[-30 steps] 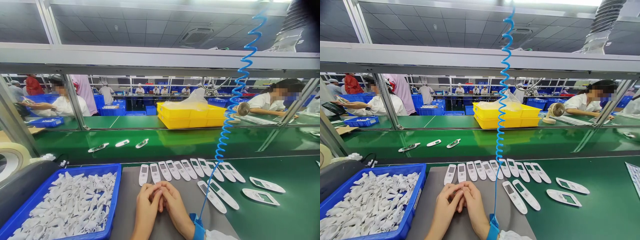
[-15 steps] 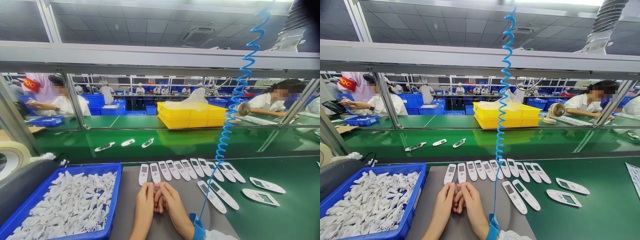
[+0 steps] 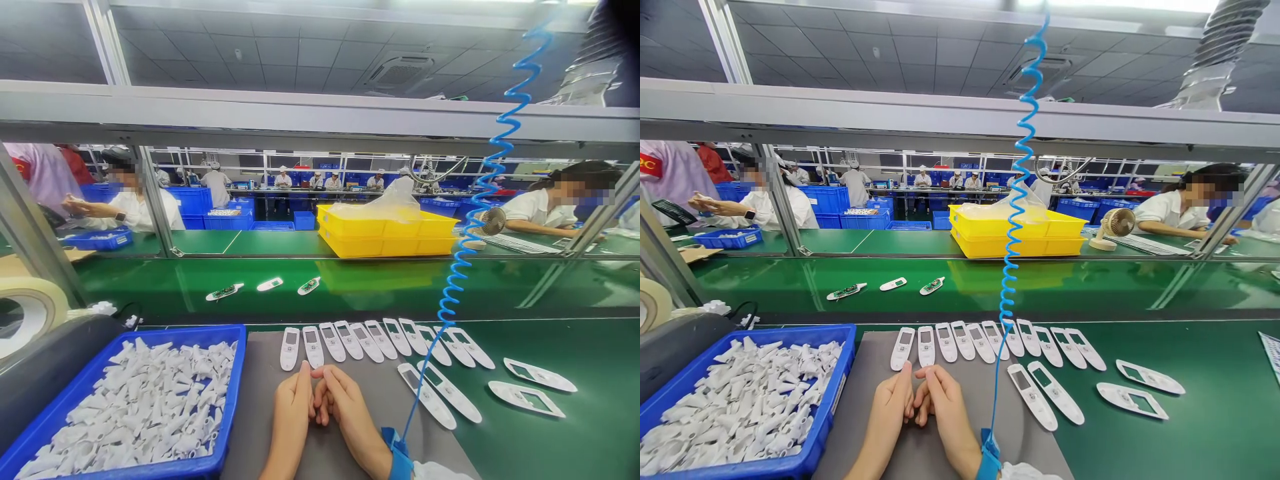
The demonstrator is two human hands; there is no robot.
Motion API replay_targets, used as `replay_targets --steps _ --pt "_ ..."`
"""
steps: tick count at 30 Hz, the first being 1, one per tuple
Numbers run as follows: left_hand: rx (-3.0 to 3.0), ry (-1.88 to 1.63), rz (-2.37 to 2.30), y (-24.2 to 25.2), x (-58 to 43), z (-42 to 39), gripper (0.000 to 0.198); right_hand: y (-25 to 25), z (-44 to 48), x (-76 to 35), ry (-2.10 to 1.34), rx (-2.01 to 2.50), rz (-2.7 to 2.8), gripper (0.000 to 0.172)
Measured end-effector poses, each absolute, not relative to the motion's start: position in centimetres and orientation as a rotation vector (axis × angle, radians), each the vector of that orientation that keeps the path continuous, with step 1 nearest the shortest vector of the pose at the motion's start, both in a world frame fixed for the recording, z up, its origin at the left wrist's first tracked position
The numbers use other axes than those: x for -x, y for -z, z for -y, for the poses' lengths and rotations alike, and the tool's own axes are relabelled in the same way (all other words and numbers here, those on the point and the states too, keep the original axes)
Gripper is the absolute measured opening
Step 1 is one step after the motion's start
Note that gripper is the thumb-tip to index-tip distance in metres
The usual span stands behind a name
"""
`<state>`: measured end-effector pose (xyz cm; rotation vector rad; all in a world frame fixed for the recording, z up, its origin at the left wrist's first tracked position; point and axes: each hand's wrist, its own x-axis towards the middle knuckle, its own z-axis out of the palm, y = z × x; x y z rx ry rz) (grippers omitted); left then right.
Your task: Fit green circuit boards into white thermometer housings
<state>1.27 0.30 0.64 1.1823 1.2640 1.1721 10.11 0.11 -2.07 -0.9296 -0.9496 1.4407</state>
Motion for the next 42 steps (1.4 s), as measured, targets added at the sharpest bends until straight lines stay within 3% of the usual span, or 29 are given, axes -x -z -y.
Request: replay_targets --steps 6,15,22,31,37,42 --pt "-1.004 -1.275 -1.172 0.3 -0.6 -0.8 0.047 1.9 0.7 -10.2 -1.247 1.039 1.241 0.03" --pt "-0.795 -1.398 -1.142 0.0 0.4 -1.2 0.04 -3.6 -6.7 -8.5 -0.062 1.427 2.19 0.019" --pt "-0.781 -1.598 -1.195 -1.0 1.5 -1.4 0.038 -0.9 -16.4 -5.8 0.044 1.614 2.44 0.023" --pt "-0.627 -1.563 -1.109 -0.8 1.1 -1.6 0.054 -0.2 -19.9 -4.4 0.17 1.842 2.453 0.028" --pt "-0.616 -1.578 -1.083 -0.9 1.0 -1.3 0.048 -2.6 -16.0 -4.7 0.212 1.53 2.571 0.028" --pt "-0.672 -1.667 -1.079 -0.8 1.1 -1.2 0.042 -3.7 -9.1 -5.7 0.124 1.058 2.806 0.04"
